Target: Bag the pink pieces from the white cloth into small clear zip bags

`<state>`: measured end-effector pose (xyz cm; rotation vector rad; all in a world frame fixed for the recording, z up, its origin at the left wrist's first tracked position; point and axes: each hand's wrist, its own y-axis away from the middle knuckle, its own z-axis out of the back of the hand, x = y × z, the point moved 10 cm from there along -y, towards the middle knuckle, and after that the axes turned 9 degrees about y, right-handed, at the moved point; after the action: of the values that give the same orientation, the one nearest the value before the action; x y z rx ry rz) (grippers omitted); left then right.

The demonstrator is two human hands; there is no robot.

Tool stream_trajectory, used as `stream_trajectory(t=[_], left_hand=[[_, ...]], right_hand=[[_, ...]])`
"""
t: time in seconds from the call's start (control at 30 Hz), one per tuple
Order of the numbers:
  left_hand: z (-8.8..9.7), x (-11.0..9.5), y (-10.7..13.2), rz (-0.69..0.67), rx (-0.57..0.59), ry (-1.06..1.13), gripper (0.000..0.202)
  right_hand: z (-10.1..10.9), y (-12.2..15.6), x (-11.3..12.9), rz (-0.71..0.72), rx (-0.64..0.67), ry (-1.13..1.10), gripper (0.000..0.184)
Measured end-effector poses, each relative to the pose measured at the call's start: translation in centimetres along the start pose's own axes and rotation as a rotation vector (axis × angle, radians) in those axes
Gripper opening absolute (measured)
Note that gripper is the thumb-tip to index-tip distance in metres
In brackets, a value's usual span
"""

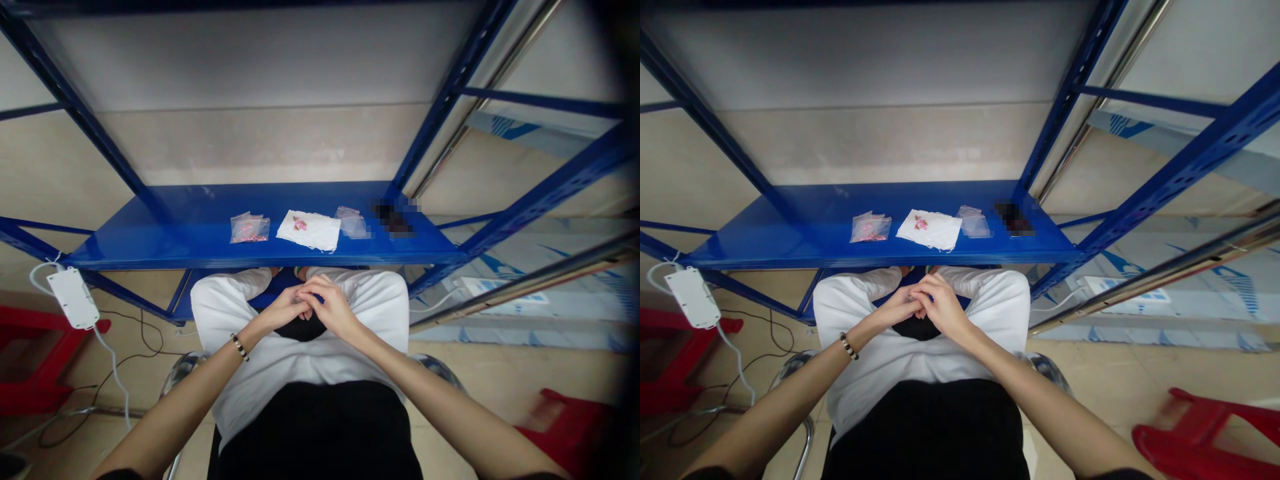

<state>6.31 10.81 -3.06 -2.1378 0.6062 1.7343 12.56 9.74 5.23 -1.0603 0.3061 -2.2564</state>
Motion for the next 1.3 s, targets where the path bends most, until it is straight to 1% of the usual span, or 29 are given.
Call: stream_trajectory(t=[0.1,0.2,0.3,0.37,0.47,0.53,0.67,0.73,0.77,0.8,0.87,0.9,0.93,0.97,1.03,1.07,1.13,1.2,1.3], left_hand=[[-0.1,0.5,0.0,0.048,0.005,0.043,0.039],[-0.3,0.5,0.3,0.1,0.002,0.151,0.036],[-0.7,-0.3,0.6,0.1,0.006,0.329,0.034],[-1.1,-0.7,0.8,0.098,0.035,0.421,0.031],[-1.3,-1.0,0.9,0.082,0.044,0.488,0.032],[-0.7,-1.0,0.8,0.047,-0.011,0.46,0.037],[1.7,-1.6,0.7,-0.069,-0.217,0.293,0.041],[2.4,-2.2,0.7,-0.107,-0.269,0.246,0.041],[2.5,-2.4,0.8,-0.118,-0.271,0.234,0.041],[2.4,-2.6,0.8,-0.125,-0.265,0.225,0.041],[2.3,-3.0,1.0,-0.131,-0.253,0.224,0.041],[2.3,-3.0,1.0,-0.133,-0.258,0.234,0.041],[2.3,-3.1,1.1,-0.136,-0.267,0.246,0.041],[2.4,-3.1,1.2,-0.141,-0.276,0.255,0.04],[2.5,-3.0,1.1,-0.154,-0.291,0.243,0.04],[2.6,-3.0,1.1,-0.16,-0.301,0.225,0.039],[3.2,-2.9,1.0,-0.172,-0.341,0.181,0.039],[3.8,-3.1,1.0,-0.19,-0.389,0.14,0.038],[4.4,-4.0,1.1,-0.243,-0.418,0.092,0.036]], right_hand=[[0.7,0.0,-0.5,-0.026,-0.019,0.017,0.014],[1.4,0.0,-1.2,-0.075,-0.04,-0.015,0.015],[1.6,-0.3,-1.5,-0.088,-0.028,-0.05,0.016],[1.5,-0.6,-1.4,-0.072,0.003,-0.062,0.016],[1.6,-0.8,-1.6,-0.078,0.014,-0.085,0.018],[1.8,-0.9,-2.2,-0.106,0.0,-0.118,0.019],[2.1,-1.0,-3.0,-0.143,-0.001,-0.214,0.019],[2.1,-1.1,-3.1,-0.16,0.008,-0.305,0.02],[2.1,-1.1,-3.1,-0.174,0.004,-0.371,0.025],[2.1,-1.1,-3.2,-0.193,-0.012,-0.448,0.034],[2.2,-0.9,-3.6,-0.256,-0.065,-0.597,0.059],[2.1,-0.7,-4.0,-0.303,-0.087,-0.65,0.067],[1.7,-0.5,-4.4,-0.359,-0.088,-0.682,0.067],[1.1,-0.2,-4.8,-0.417,-0.064,-0.691,0.059],[-0.4,0.5,-5.5,-0.512,0.027,-0.679,0.038],[-0.9,0.7,-5.7,-0.539,0.064,-0.675,0.033],[-1.5,0.9,-5.8,-0.556,0.101,-0.687,0.034],[-1.6,0.8,-5.7,-0.549,0.115,-0.701,0.035],[-1.9,0.7,-5.2,-0.524,0.172,-0.695,0.034]])
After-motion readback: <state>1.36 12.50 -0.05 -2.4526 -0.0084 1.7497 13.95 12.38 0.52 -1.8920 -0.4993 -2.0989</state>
